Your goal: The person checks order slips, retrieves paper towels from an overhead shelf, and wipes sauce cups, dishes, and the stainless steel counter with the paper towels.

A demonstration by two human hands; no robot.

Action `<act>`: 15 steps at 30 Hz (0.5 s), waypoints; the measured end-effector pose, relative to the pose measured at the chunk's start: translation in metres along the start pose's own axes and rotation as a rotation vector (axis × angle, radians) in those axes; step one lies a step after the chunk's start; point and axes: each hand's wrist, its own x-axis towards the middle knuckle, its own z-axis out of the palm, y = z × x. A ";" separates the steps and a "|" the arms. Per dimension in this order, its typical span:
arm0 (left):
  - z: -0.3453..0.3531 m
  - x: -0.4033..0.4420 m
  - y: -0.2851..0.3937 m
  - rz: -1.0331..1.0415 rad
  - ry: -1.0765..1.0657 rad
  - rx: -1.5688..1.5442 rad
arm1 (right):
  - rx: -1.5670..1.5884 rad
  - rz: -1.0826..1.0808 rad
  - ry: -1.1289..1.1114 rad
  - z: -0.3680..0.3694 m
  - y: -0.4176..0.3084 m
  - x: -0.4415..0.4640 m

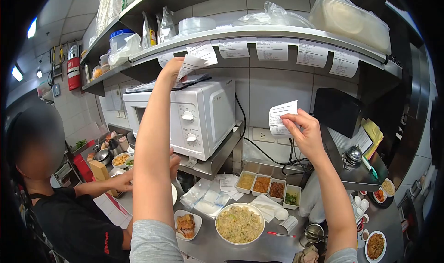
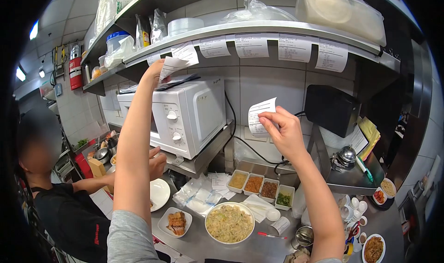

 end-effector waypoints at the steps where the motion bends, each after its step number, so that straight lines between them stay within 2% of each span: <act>1: -0.002 0.004 0.002 0.058 -0.021 0.015 | 0.005 -0.008 -0.008 -0.001 0.000 -0.001; 4: -0.010 0.013 0.009 0.105 -0.012 -0.054 | 0.068 -0.008 -0.027 -0.003 0.004 -0.005; 6: -0.011 0.017 0.007 0.085 0.037 0.045 | 0.185 0.013 -0.032 0.002 0.014 -0.007; 7: -0.012 0.016 0.006 0.073 0.064 0.095 | 0.307 0.092 -0.042 0.003 0.012 -0.009; 10: -0.033 0.035 -0.031 0.411 0.364 0.302 | 0.636 0.308 -0.065 0.004 0.003 -0.015; 13: -0.034 -0.038 -0.015 0.454 0.393 -0.133 | 0.740 0.354 -0.062 0.003 -0.009 -0.019; 15: -0.020 -0.101 -0.003 0.377 0.216 -0.128 | 0.761 0.351 -0.059 0.004 -0.017 -0.023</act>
